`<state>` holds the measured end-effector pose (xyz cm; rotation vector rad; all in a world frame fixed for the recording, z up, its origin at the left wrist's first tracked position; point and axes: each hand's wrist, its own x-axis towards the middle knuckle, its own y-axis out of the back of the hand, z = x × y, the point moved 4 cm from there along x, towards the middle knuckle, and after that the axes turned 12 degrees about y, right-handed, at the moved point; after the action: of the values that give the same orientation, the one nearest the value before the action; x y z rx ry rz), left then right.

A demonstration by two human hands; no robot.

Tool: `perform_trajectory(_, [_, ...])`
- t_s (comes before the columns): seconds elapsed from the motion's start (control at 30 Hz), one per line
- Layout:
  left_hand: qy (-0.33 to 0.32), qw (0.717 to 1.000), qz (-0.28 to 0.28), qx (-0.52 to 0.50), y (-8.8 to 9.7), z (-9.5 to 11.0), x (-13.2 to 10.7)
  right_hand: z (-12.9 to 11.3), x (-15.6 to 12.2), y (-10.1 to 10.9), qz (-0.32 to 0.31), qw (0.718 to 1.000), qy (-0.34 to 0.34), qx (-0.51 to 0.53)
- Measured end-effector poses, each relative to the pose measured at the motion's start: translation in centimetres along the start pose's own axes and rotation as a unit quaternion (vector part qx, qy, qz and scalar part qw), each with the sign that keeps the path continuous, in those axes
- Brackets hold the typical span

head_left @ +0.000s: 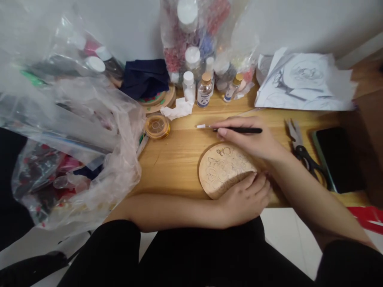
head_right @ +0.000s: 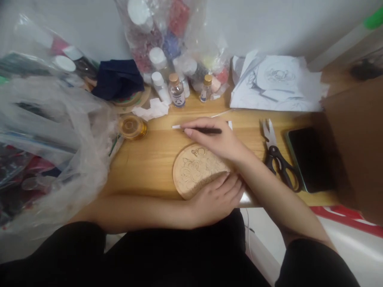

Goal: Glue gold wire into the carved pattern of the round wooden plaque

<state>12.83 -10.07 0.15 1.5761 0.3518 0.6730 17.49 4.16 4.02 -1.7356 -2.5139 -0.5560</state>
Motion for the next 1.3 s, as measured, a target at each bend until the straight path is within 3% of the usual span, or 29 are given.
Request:
perform_trajectory(0.17, [0.001,0.998,0.002,-0.057,0.0,-0.3,0.1,2.4,-0.4,-1.2,-0.019,0.997,-0.035,0.06])
perform_trajectory(0.4, [0.005,0.998,0.012,-0.069,-0.1,-0.6,0.0,3.2,-0.5,-1.4,-0.024,0.994,-0.064,0.086])
perform_trajectory(0.6, [0.003,0.997,0.016,-0.076,-0.3,-0.6,0.0,2.8,-0.1,-1.3,-0.043,0.999,-0.021,-0.006])
perform_trajectory(0.8, [-0.017,0.998,-0.017,-0.061,-0.4,-0.4,0.0,2.2,0.3,-1.3,-0.11,0.992,0.059,-0.029])
perform_trajectory(0.97, [-0.019,0.998,-0.028,-0.057,-0.3,-0.4,0.0,2.2,0.3,-1.4,-0.139,0.988,0.063,-0.026])
perform_trajectory(1.17, [0.003,0.997,0.006,-0.076,-0.2,-0.6,0.0,2.3,0.3,-1.6,-0.14,0.988,0.055,-0.038])
perform_trajectory(1.3, [-0.011,0.998,-0.02,-0.065,-0.5,-0.4,0.0,2.5,0.2,-1.7,-0.136,0.989,0.036,-0.04])
